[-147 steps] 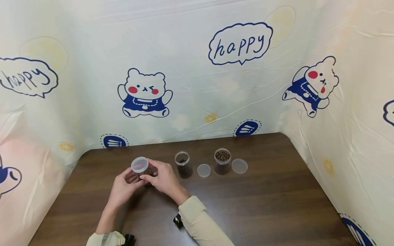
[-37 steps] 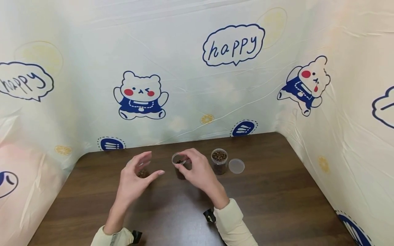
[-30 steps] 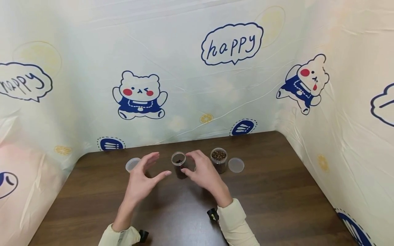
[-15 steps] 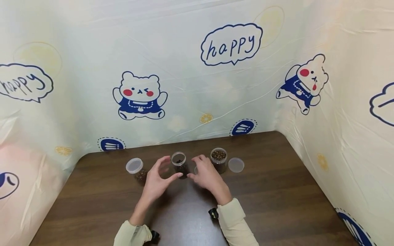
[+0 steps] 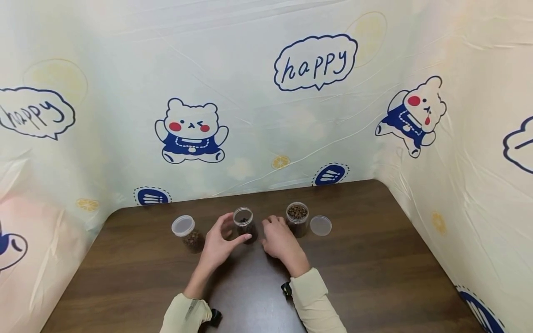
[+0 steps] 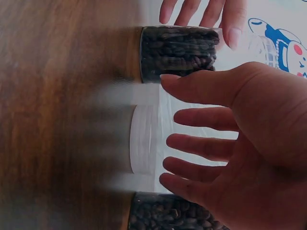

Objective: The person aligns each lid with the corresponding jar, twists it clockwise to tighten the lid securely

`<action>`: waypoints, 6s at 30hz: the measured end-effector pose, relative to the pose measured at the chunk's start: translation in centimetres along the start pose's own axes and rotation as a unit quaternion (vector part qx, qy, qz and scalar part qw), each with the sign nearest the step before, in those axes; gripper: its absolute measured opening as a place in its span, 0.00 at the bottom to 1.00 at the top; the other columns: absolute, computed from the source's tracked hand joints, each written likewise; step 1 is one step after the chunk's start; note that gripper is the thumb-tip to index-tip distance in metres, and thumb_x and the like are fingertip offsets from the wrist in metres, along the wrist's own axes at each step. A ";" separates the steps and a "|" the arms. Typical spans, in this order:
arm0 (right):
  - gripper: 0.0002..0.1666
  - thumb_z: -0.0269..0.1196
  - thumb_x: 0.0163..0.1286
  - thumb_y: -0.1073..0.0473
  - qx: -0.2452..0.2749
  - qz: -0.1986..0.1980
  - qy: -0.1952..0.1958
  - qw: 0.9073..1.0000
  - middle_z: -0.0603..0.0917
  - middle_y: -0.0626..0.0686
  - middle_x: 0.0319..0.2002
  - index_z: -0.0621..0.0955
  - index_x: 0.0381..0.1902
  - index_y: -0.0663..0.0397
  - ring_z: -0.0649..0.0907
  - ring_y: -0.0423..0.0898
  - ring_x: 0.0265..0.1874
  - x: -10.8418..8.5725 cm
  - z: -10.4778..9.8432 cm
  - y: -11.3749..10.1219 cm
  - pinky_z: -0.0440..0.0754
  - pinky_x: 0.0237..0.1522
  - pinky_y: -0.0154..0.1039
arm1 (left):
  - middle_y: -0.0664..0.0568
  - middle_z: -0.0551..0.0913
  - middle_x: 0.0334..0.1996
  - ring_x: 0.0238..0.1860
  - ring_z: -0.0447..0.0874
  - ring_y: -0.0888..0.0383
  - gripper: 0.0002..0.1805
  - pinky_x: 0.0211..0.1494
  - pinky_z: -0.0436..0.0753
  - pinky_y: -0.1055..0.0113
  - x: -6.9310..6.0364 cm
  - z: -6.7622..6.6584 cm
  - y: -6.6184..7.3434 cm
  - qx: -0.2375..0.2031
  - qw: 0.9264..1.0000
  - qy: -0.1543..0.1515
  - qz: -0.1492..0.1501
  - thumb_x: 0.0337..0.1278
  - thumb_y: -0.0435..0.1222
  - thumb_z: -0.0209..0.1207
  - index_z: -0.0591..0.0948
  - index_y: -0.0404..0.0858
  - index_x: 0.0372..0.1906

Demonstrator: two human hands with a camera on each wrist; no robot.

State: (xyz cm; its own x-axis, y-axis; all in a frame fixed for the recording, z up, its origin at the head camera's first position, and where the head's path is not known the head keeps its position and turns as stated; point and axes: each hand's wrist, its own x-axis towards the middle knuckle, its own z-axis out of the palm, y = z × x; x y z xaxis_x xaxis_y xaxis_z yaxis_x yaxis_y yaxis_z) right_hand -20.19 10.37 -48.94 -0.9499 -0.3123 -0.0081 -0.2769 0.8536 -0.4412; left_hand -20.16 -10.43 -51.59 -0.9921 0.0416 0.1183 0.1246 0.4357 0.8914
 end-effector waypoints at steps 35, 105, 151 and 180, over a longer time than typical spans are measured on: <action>0.15 0.72 0.64 0.67 -0.050 -0.026 0.022 0.998 0.83 0.63 0.45 0.83 0.48 0.67 0.81 0.63 0.47 0.5 0.8 0.1 0.82 0.58 0.55 | 0.47 0.85 0.64 0.66 0.85 0.46 0.36 0.68 0.83 0.46 1.0 0.9 0.1 -0.038 0.999 -0.035 0.011 0.52 0.41 0.79 0.80 0.47 0.68; 0.28 0.82 0.55 0.53 -0.050 -0.078 -0.099 0.991 0.82 0.51 0.43 0.83 0.49 0.58 0.78 0.43 0.35 -5.0 -1.8 -1.1 0.80 0.38 0.39 | 0.60 0.90 0.52 0.54 0.90 0.62 0.36 0.58 0.87 0.70 -6.9 -2.6 1.6 -0.039 0.988 -0.145 0.037 0.44 0.41 0.83 0.80 0.56 0.61; 0.30 0.83 0.50 0.54 -0.034 -0.075 -0.083 0.993 0.77 0.51 0.39 0.79 0.44 0.60 0.79 0.46 0.39 -5.6 -0.7 0.5 0.82 0.44 0.46 | 0.53 0.89 0.54 0.53 0.90 0.58 0.36 0.57 0.88 0.63 -7.4 -2.4 0.6 -0.038 0.986 -0.154 0.044 0.47 0.42 0.82 0.80 0.54 0.64; 0.31 0.77 0.59 0.61 0.129 -0.146 0.000 0.981 0.84 0.49 0.47 0.73 0.57 0.52 0.83 0.41 0.44 -5.2 -4.5 -0.7 0.84 0.46 0.37 | 0.53 0.89 0.54 0.51 0.90 0.61 0.34 0.56 0.89 0.61 -7.3 -2.5 0.7 -0.046 0.984 -0.163 0.046 0.48 0.42 0.81 0.81 0.54 0.63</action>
State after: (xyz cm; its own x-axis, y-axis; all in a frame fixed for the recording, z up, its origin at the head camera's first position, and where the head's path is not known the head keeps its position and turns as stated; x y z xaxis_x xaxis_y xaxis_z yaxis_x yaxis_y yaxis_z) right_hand -15.69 13.29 -44.57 -0.8360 -0.5273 0.1516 -0.4903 0.5940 -0.6378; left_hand -12.81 -12.72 -50.74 -0.9264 0.3704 0.0671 0.2001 0.3334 0.9213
